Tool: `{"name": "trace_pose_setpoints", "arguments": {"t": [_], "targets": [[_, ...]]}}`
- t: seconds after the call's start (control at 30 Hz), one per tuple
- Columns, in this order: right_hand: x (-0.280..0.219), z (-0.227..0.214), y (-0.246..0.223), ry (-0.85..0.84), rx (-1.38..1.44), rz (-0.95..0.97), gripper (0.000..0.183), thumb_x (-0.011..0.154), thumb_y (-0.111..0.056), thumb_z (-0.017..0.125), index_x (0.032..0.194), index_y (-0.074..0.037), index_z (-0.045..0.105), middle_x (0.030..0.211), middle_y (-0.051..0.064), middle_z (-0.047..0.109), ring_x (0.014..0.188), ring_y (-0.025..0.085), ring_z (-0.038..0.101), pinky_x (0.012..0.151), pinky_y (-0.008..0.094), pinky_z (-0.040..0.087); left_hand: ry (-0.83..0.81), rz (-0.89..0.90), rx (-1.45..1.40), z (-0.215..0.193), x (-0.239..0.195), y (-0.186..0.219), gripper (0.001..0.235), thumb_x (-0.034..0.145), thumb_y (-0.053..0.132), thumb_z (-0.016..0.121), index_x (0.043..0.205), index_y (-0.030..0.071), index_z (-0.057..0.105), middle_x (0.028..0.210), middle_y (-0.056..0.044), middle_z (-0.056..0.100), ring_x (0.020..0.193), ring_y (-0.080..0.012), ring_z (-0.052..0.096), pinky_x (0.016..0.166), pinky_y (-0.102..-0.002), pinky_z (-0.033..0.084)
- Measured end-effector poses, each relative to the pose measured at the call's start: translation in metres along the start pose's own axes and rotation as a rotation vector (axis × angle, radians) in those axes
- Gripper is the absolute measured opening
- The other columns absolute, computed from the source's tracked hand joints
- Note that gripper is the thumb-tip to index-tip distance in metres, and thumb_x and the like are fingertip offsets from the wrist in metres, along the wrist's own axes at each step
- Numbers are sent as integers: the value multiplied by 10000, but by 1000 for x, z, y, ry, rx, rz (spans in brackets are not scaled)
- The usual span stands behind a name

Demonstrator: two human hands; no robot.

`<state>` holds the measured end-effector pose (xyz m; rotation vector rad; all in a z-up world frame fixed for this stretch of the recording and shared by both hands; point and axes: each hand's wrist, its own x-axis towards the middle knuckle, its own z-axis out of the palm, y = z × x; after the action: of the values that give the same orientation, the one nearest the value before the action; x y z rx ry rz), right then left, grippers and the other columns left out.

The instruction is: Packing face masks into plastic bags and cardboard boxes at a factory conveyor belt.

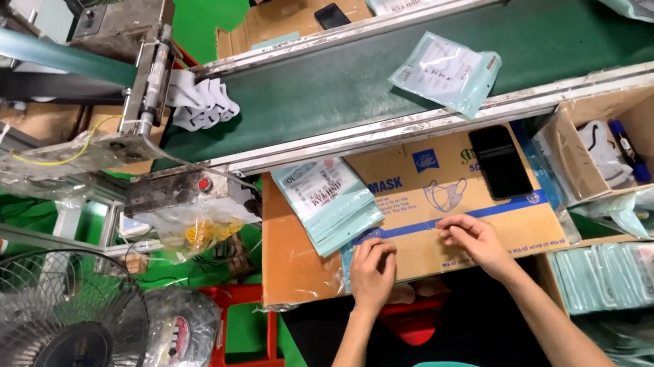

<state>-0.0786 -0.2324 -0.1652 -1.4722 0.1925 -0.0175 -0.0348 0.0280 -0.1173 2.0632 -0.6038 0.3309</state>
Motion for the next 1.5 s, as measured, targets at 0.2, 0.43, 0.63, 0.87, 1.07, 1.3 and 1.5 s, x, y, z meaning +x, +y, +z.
{"name": "trace_pose_setpoints", "arguments": {"t": [0.2,0.43,0.63,0.87,1.07,1.3,1.5], "targets": [[-1,2,3,-27,56,-35,240,1029,-88,545,1190,32,676,1110,76,718,991,124,664,877,264,539,29,-25,3,-2,-5,-7,118,826,70,729,944,69,725,1055,-67,676,1004,-301,629,869,-395,501],[3,-2,10,11,50,9,231,1033,-58,537,1203,16,675,1108,69,710,980,112,650,825,223,511,48,-11,-44,-10,-8,-11,105,843,72,716,947,80,717,1060,-58,665,1031,-294,625,899,-393,506],[12,7,6,57,-32,112,220,1040,-70,542,1186,13,685,1034,71,721,847,140,655,698,249,514,37,-17,-56,-12,-13,-20,110,844,93,725,951,75,706,1086,-58,654,1051,-292,612,914,-395,498],[79,114,-142,77,-781,-585,300,991,-27,669,1286,-78,659,1163,99,682,1037,228,654,895,309,539,-9,-77,-121,-13,-6,-26,86,853,114,707,935,88,719,1091,-63,663,1076,-295,617,939,-412,490],[235,222,-225,-226,-1347,-1138,885,734,40,721,1546,-168,438,1621,149,348,1485,388,344,1186,538,339,-159,-336,-513,-38,13,-11,155,945,122,656,1074,65,719,1098,-96,698,1066,-283,679,935,-383,537],[408,277,-179,-386,-1747,-1125,934,732,20,655,1578,-257,374,1574,97,412,1336,367,459,1033,502,466,-34,-293,-492,-94,56,1,131,979,89,652,1084,59,724,1113,-102,729,1061,-256,713,939,-367,562],[379,231,-172,-391,-1680,-990,372,904,-20,605,1263,-97,543,1188,107,665,1070,332,683,796,439,582,356,-38,-40,-138,140,-3,417,900,26,708,1306,36,612,1331,-169,639,1298,-367,584,1108,-442,462]]}}
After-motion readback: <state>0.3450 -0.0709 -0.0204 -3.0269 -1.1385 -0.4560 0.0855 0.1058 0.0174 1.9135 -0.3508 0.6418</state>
